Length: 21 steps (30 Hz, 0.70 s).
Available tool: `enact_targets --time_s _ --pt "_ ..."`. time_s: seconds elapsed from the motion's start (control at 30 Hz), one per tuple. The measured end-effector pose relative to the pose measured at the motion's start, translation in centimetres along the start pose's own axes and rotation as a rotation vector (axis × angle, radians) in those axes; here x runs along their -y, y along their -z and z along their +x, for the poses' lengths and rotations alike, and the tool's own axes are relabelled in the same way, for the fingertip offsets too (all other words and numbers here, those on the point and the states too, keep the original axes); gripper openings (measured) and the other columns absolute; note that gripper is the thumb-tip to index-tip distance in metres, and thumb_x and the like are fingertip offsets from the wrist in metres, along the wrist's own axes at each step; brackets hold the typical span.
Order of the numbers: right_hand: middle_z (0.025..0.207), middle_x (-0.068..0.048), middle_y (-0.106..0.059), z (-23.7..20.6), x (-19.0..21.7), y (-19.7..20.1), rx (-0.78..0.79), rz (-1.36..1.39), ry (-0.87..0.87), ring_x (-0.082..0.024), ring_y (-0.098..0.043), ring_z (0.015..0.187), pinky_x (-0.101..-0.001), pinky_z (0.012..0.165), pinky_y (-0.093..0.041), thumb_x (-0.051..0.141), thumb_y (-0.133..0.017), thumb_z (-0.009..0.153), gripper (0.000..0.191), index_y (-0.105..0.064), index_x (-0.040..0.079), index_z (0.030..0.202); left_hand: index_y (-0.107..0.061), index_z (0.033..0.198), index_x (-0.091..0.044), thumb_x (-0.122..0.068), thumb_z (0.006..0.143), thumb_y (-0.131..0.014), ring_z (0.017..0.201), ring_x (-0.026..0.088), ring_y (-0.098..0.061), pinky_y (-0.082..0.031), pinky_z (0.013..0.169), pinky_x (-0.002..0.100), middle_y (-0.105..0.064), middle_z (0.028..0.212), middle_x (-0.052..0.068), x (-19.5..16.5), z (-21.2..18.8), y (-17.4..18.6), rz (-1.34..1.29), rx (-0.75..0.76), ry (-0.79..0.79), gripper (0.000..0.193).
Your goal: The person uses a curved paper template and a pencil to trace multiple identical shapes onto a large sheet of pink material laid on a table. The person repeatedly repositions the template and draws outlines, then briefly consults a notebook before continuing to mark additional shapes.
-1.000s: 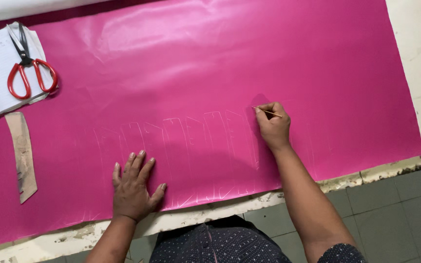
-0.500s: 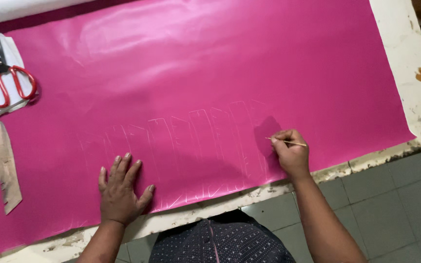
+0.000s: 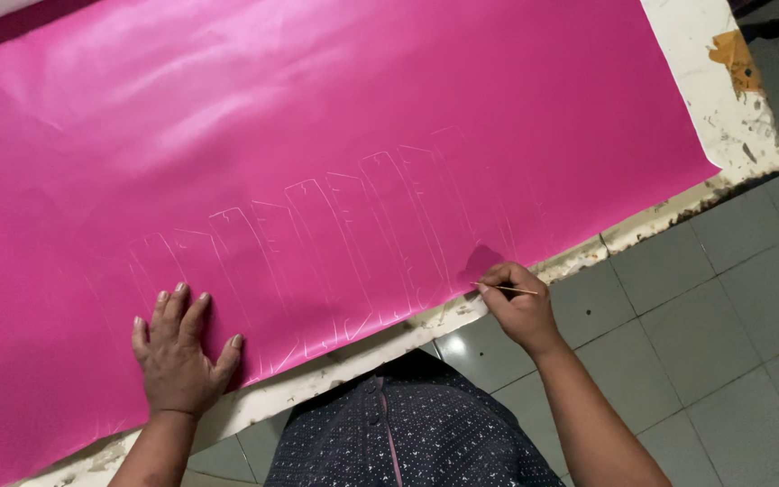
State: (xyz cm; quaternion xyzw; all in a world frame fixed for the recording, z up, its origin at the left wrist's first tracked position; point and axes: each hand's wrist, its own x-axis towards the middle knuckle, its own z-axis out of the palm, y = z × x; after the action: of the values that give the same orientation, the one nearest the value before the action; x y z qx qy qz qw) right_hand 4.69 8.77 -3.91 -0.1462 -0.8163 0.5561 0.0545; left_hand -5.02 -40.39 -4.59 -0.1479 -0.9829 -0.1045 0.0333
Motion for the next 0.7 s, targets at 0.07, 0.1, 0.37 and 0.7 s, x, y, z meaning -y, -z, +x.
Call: enact_targets --time_s 0.07,0.1,0.37,0.7 --pt "0.097 -0.007 -0.072 -0.1 0.3 -0.2 -0.023 -0.007 -0.010 -0.015 -0.069 0.089 -0.0302 0.079 -0.058 0.008 -0.072 0.090 0.008 -0.065 0.005 0.093 -0.043 0.151 -0.020 -0.066 0.088 -0.047 0.158 0.030 -0.024 -0.008 0.128 0.058 -0.035 0.163 0.013 0.0 0.0 0.0 0.012 -0.007 -0.006 0.078" --pt "0.097 -0.007 -0.072 -0.2 0.4 -0.3 -0.033 -0.010 -0.014 -0.015 -0.069 0.088 -0.0300 0.078 -0.058 0.008 -0.071 0.090 0.008 -0.065 0.005 0.093 -0.043 0.151 -0.021 -0.067 0.088 -0.047 0.157 0.030 -0.024 -0.008 0.128 0.058 -0.035 0.163 0.013 0.0 -0.1 0.0 0.006 -0.007 -0.004 0.078" --pt "0.093 -0.009 -0.069 0.1 0.8 0.3 0.016 0.116 -0.086 -0.017 -0.069 0.081 -0.0309 0.070 -0.063 0.000 -0.067 0.087 0.008 -0.060 0.004 0.086 -0.045 0.150 -0.022 -0.068 0.087 -0.049 0.157 0.028 -0.024 -0.009 0.127 0.057 -0.034 0.163 0.011 0.2 -0.1 -0.1 0.026 0.012 0.013 0.078" --pt "0.092 -0.007 -0.070 13.4 4.3 -0.4 -0.178 0.119 0.026 -0.013 -0.069 0.084 -0.0285 0.075 -0.061 0.006 -0.067 0.095 0.006 -0.061 0.005 0.096 -0.043 0.149 -0.024 -0.068 0.083 -0.048 0.155 0.025 -0.022 -0.008 0.127 0.056 -0.033 0.163 0.009 0.1 0.5 0.0 0.035 -0.007 0.019 0.079"
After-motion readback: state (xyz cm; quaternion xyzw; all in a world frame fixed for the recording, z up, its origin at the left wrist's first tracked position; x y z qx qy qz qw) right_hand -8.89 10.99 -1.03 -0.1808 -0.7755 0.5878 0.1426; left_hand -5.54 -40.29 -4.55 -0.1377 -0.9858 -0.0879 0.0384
